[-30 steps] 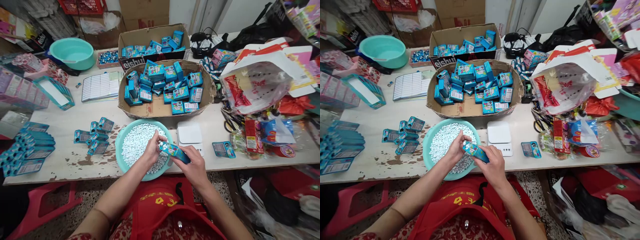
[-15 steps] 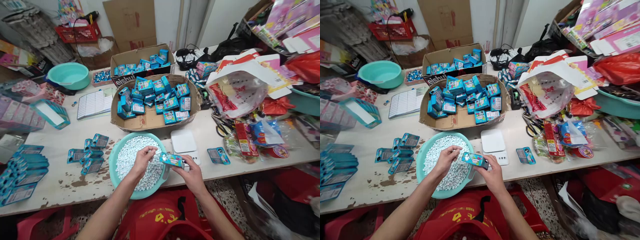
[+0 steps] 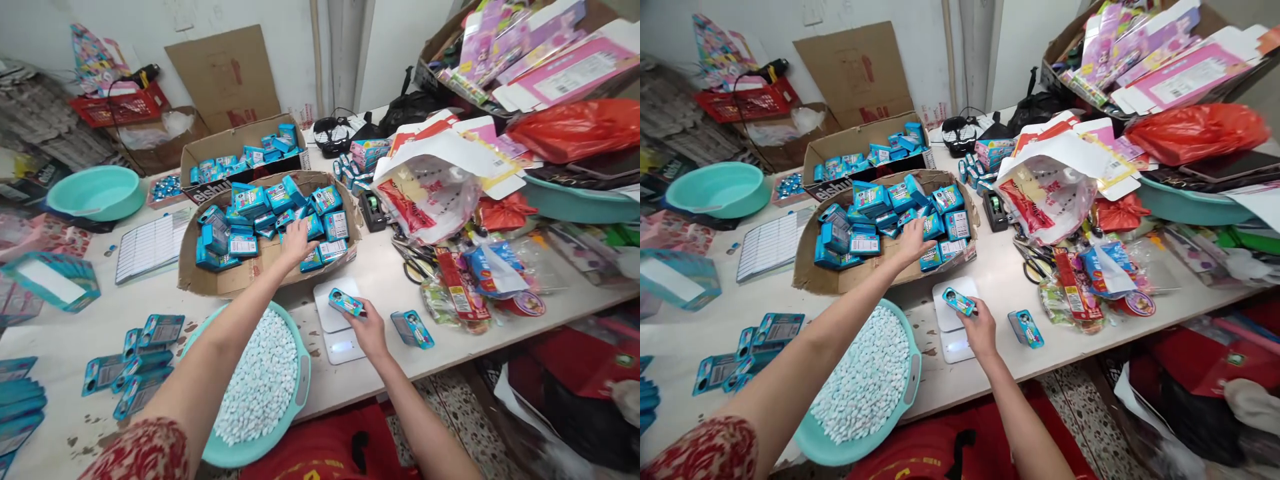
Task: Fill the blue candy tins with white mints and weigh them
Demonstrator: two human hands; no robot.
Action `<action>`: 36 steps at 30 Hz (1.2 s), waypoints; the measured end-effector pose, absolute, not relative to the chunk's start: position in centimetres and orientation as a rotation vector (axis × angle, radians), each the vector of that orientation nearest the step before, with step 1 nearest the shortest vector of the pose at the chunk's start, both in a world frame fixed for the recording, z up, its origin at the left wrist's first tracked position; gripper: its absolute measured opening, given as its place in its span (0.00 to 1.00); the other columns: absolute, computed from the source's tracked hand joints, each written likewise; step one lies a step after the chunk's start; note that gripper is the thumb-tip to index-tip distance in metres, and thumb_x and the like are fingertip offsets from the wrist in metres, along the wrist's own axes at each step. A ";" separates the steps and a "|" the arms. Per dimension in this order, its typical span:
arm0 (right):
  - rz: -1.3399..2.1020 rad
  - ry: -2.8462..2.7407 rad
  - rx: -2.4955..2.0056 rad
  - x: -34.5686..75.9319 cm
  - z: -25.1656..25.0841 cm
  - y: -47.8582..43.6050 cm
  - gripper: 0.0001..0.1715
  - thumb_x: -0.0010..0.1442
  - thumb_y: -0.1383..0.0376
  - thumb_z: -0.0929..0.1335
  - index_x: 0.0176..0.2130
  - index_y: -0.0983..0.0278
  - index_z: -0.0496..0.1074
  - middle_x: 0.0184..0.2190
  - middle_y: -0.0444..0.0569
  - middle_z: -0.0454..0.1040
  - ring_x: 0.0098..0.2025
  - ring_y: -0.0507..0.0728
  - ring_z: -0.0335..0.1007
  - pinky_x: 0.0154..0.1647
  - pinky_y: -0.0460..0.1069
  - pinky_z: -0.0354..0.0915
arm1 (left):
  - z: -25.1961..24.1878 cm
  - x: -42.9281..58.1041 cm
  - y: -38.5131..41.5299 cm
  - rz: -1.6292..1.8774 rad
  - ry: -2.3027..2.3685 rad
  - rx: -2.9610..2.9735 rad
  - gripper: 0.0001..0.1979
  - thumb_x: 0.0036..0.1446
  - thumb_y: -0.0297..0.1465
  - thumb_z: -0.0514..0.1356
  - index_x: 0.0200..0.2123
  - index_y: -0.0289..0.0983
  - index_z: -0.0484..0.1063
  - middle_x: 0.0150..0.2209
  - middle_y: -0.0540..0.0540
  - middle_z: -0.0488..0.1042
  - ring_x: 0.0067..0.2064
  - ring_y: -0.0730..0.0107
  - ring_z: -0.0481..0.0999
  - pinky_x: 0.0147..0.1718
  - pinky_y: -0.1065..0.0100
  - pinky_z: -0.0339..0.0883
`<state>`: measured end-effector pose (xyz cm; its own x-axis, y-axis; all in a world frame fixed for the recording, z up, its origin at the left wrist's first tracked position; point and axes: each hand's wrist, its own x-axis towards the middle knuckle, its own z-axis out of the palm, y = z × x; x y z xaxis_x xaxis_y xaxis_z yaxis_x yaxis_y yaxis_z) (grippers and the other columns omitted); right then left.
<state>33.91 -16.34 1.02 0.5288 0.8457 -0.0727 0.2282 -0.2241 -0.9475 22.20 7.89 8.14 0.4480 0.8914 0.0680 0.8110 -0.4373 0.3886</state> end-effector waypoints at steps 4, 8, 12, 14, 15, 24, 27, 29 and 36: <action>0.636 -1.005 -1.746 33.3 -0.1 -16.3 0.26 0.52 0.56 0.70 0.49 0.63 0.68 0.48 0.56 0.73 0.50 0.62 0.69 0.51 0.59 0.66 | 5.7 25.9 10.9 0.131 1.570 2.380 0.48 0.46 0.31 0.67 0.66 0.39 0.46 0.65 0.31 0.52 0.65 0.40 0.49 0.56 0.42 0.55; 0.362 -1.069 -1.810 32.9 1.1 -18.3 0.36 0.55 0.55 0.70 0.59 0.63 0.59 0.59 0.61 0.60 0.62 0.66 0.55 0.56 0.64 0.62 | 5.8 24.6 11.8 0.366 1.550 2.092 0.37 0.43 0.21 0.64 0.59 0.37 0.60 0.55 0.32 0.67 0.59 0.43 0.63 0.55 0.45 0.57; 0.171 -1.111 -1.782 32.5 3.5 -20.3 0.29 0.59 0.60 0.68 0.58 0.62 0.60 0.55 0.61 0.63 0.59 0.65 0.59 0.53 0.65 0.64 | 8.3 20.7 10.8 0.800 1.435 1.363 0.22 0.45 0.26 0.64 0.46 0.36 0.68 0.43 0.40 0.76 0.47 0.53 0.75 0.46 0.54 0.68; 0.129 -1.162 -1.729 31.9 4.6 -20.7 0.28 0.60 0.62 0.68 0.57 0.62 0.61 0.52 0.59 0.66 0.56 0.64 0.62 0.52 0.65 0.65 | 10.0 18.1 8.9 0.866 1.277 1.076 0.17 0.47 0.29 0.63 0.43 0.36 0.68 0.39 0.43 0.77 0.41 0.59 0.77 0.42 0.57 0.72; 0.130 -1.183 -1.693 31.4 5.1 -20.6 0.27 0.60 0.63 0.68 0.57 0.62 0.61 0.51 0.59 0.66 0.55 0.63 0.63 0.52 0.64 0.66 | 10.9 16.8 7.6 0.873 1.197 0.940 0.16 0.47 0.29 0.63 0.42 0.36 0.68 0.37 0.44 0.77 0.39 0.62 0.78 0.40 0.58 0.72; 1.077 -0.817 -1.309 20.9 9.3 -19.4 0.31 0.55 0.50 0.69 0.52 0.63 0.64 0.52 0.57 0.70 0.52 0.61 0.69 0.50 0.57 0.70 | 12.9 11.8 -11.8 1.164 1.044 0.509 0.18 0.47 0.29 0.64 0.42 0.42 0.64 0.38 0.50 0.76 0.37 0.71 0.77 0.39 0.69 0.71; 1.220 -0.595 -1.241 18.2 9.8 -19.7 0.26 0.56 0.52 0.68 0.49 0.61 0.62 0.48 0.53 0.74 0.48 0.58 0.72 0.50 0.56 0.70 | 11.3 9.3 -16.5 1.126 1.203 0.763 0.20 0.51 0.35 0.63 0.47 0.45 0.63 0.43 0.48 0.75 0.44 0.66 0.75 0.46 0.63 0.69; 1.208 -0.544 -1.262 17.9 9.9 -20.1 0.22 0.55 0.54 0.69 0.46 0.61 0.63 0.46 0.51 0.75 0.46 0.58 0.73 0.49 0.55 0.70 | 9.7 5.9 -17.5 1.033 1.398 1.046 0.16 0.56 0.40 0.58 0.47 0.44 0.65 0.47 0.45 0.73 0.51 0.61 0.72 0.53 0.57 0.64; 1.183 -0.821 -1.532 19.9 11.3 -22.9 0.26 0.43 0.57 0.76 0.39 0.62 0.67 0.30 0.43 0.73 0.33 0.55 0.71 0.36 0.49 0.68 | 2.3 -4.1 -15.8 0.653 1.845 1.862 0.24 0.58 0.42 0.51 0.54 0.36 0.64 0.57 0.35 0.64 0.62 0.48 0.58 0.61 0.47 0.49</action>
